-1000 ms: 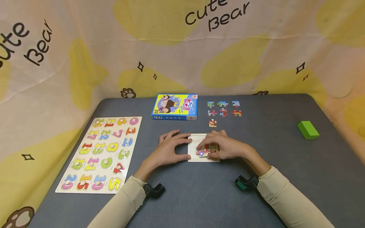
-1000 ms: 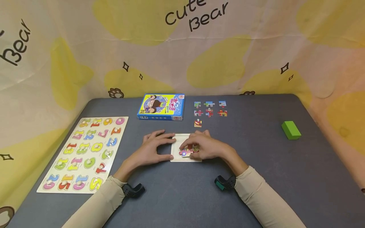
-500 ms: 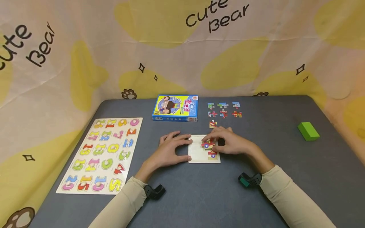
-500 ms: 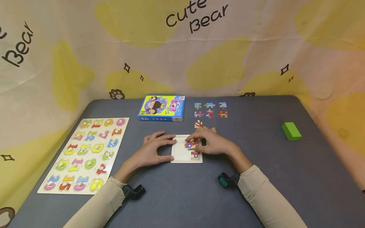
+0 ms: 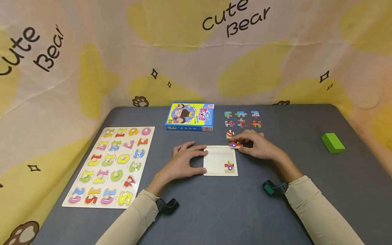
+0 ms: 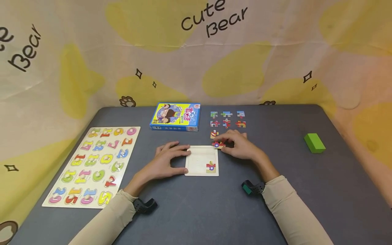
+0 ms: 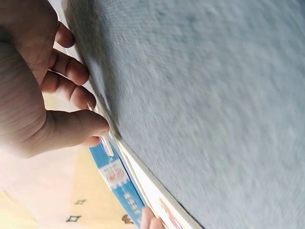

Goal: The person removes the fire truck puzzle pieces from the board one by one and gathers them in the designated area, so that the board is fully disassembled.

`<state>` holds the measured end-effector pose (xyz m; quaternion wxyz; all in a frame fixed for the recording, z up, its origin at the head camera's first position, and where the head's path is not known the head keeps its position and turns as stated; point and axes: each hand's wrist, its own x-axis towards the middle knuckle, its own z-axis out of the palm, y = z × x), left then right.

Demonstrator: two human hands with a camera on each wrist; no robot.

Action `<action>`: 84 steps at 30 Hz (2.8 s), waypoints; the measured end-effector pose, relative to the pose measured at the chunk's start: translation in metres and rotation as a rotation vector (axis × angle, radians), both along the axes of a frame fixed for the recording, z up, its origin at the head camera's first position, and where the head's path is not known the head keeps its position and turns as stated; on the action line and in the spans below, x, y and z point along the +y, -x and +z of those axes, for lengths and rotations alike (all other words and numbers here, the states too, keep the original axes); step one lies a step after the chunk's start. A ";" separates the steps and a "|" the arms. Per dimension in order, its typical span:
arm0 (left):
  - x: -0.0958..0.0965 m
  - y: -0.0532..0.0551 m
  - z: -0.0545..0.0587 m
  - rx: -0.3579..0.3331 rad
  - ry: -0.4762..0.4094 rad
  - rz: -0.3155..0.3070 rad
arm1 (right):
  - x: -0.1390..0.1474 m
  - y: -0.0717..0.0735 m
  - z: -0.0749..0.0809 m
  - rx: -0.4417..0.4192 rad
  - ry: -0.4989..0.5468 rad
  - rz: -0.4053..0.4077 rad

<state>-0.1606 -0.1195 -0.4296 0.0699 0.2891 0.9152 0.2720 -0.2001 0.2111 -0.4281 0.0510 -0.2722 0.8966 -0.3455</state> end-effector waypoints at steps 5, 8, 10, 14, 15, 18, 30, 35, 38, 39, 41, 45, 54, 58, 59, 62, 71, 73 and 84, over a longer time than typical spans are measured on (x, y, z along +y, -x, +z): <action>0.001 0.000 -0.001 -0.009 0.009 0.002 | 0.011 0.006 -0.003 0.037 0.008 -0.050; 0.001 0.000 -0.001 -0.011 0.004 0.001 | 0.017 0.008 -0.004 0.066 0.018 -0.070; 0.001 0.000 -0.002 -0.012 0.006 0.000 | 0.020 0.010 -0.005 0.080 0.019 -0.082; 0.001 0.000 -0.004 -0.009 0.019 -0.001 | 0.024 0.013 -0.004 0.081 0.020 -0.101; 0.002 0.001 -0.004 -0.008 0.019 -0.001 | 0.025 0.013 -0.004 0.080 0.018 -0.105; 0.002 0.001 -0.005 -0.006 0.019 -0.003 | 0.026 0.016 -0.003 0.070 0.006 -0.107; 0.002 0.002 -0.005 0.002 0.012 -0.009 | 0.029 0.020 -0.001 0.029 -0.011 -0.131; 0.001 0.002 -0.004 0.006 0.012 -0.006 | 0.030 0.017 -0.005 0.044 0.015 -0.218; 0.000 0.001 -0.003 0.006 0.013 -0.002 | 0.030 0.018 -0.005 0.051 0.000 -0.248; -0.001 0.001 -0.003 0.005 0.013 -0.001 | 0.029 0.018 -0.005 0.052 -0.006 -0.254; -0.001 0.001 -0.002 0.005 0.013 -0.002 | 0.028 0.018 -0.005 0.056 -0.022 -0.265; -0.001 0.000 0.000 0.001 0.012 -0.003 | 0.026 0.020 -0.004 0.053 -0.036 -0.282; 0.000 0.001 -0.002 -0.005 0.014 0.000 | 0.023 0.024 -0.001 0.042 -0.033 -0.287; 0.000 0.001 -0.002 -0.002 0.012 -0.001 | 0.023 0.025 -0.002 0.045 -0.032 -0.285; 0.000 0.001 -0.002 -0.001 0.010 -0.001 | 0.023 0.025 -0.002 0.047 -0.025 -0.284; 0.000 0.001 -0.001 -0.004 0.010 -0.001 | 0.024 0.024 -0.002 0.057 -0.004 -0.281; -0.001 0.001 -0.001 -0.005 0.014 0.003 | 0.019 0.015 -0.002 0.088 0.107 -0.187; -0.001 0.001 -0.001 -0.003 0.015 0.004 | 0.016 0.013 -0.002 0.106 0.126 -0.132; 0.000 0.001 -0.001 0.013 0.011 -0.006 | -0.007 -0.008 0.014 0.008 0.066 0.045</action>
